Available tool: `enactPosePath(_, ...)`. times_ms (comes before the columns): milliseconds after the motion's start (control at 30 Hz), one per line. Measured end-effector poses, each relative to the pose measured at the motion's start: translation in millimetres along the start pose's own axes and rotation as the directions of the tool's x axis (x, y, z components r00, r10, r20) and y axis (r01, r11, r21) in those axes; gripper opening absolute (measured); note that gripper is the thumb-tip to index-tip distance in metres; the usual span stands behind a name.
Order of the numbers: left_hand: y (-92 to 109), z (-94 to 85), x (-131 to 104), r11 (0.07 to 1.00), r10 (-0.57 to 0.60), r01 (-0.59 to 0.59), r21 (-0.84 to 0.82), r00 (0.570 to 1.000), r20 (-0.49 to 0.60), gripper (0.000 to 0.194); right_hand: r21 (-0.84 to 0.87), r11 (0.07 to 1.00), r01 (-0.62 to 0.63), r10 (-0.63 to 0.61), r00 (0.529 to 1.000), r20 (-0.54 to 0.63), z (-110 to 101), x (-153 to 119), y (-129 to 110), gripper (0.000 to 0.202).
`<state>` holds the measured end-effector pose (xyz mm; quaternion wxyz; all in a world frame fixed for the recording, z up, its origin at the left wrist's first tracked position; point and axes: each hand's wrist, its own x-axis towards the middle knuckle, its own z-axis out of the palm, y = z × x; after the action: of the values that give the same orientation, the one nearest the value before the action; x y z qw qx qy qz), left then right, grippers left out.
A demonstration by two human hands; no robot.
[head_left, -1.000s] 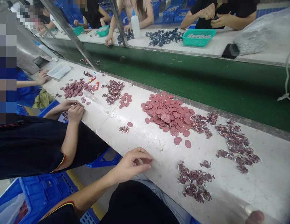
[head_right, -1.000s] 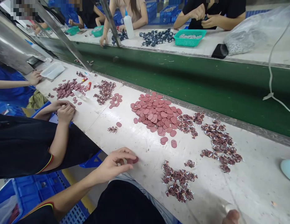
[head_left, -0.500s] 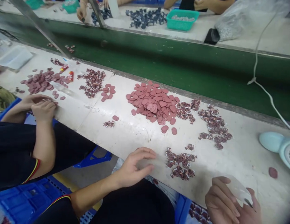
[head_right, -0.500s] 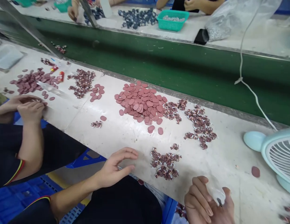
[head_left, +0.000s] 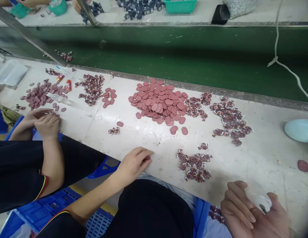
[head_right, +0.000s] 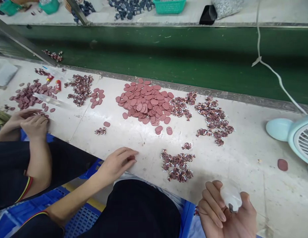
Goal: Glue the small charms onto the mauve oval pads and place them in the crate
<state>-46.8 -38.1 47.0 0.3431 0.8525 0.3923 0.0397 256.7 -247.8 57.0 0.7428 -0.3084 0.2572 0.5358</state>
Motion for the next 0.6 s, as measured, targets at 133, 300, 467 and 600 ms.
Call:
enactPosePath(133, 9, -10.9, 1, 0.994, -0.1, 0.102, -0.034, 0.993, 0.067, 0.037, -0.019, 1.0, 0.023, -0.024, 0.998, -0.052, 11, -2, 5, 0.031)
enactPosePath(300, 7, -16.9, 3, 0.99, -0.137, 0.137, 0.01, 0.986, 0.095, 0.02, -0.044, 0.998, 0.047, -0.051, 0.993, -0.108, 15, -3, 9, 0.032)
enactPosePath(467, 13, -13.9, 0, 0.923, -0.123, 0.143, -0.358, 0.989, 0.078, 0.013, -0.158, 0.983, 0.091, -0.112, 0.985, -0.128, 24, -9, 19, 0.037)
enactPosePath(600, 29, -1.4, -1, 0.589, -0.133, 0.246, -0.77, 0.969, 0.207, 0.022, -0.262, 0.959, 0.106, -0.143, 0.982, -0.125, 37, -14, 27, 0.04)
